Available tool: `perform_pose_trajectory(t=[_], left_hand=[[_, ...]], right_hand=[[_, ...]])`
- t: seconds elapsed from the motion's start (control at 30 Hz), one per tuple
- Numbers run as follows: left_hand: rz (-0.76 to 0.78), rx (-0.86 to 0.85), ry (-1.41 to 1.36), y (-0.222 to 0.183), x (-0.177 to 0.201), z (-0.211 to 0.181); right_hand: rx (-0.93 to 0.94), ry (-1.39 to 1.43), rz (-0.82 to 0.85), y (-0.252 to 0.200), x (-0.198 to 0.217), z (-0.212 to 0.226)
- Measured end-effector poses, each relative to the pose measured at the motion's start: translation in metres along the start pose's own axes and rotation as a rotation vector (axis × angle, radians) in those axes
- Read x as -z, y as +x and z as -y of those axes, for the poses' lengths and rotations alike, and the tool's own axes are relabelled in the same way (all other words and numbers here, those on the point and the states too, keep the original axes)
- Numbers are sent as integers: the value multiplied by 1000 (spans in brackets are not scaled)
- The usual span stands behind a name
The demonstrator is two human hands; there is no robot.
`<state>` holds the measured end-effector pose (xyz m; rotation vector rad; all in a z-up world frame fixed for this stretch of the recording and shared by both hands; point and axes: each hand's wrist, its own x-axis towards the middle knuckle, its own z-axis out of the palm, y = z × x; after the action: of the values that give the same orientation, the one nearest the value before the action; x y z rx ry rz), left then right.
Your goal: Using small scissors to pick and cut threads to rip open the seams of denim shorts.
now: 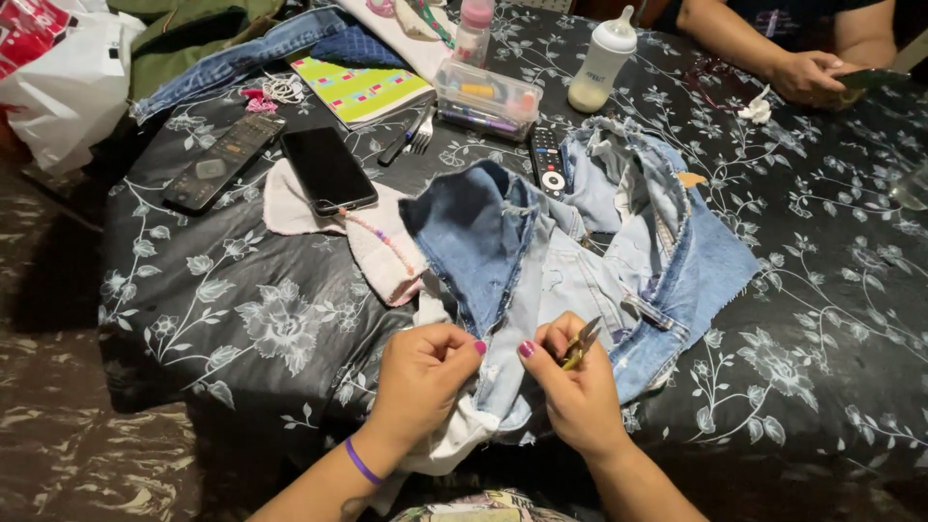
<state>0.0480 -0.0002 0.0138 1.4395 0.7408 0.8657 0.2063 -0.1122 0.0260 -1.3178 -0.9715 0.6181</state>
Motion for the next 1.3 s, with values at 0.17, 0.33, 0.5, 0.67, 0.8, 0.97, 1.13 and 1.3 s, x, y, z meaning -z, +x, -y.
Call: perform_pose_trajectory(t=[0.17, 0.33, 0.5, 0.67, 0.8, 0.97, 1.13, 1.3], left_hand=[[33, -27, -56, -2, 3, -3], [40, -47, -90, -3, 4, -3], [62, 58, 142, 1, 9, -20], [274, -5, 411, 11, 17, -27], [345, -124, 491, 15, 11, -18], [341, -281, 385, 14, 10, -3], [335, -309, 185, 13, 11, 5], [518, -97, -334, 16, 13, 19]], right_hand=[[-11, 25, 3, 1, 2, -5], [-18, 20, 39, 3, 4, -6], [25, 27, 35, 4, 3, -4], [73, 11, 56, 1, 2, -4], [105, -5, 37, -2, -2, -4], [142, -36, -25, -4, -5, -8], [158, -35, -74, -5, -9, -8], [130, 57, -17, -1, -14, 0]])
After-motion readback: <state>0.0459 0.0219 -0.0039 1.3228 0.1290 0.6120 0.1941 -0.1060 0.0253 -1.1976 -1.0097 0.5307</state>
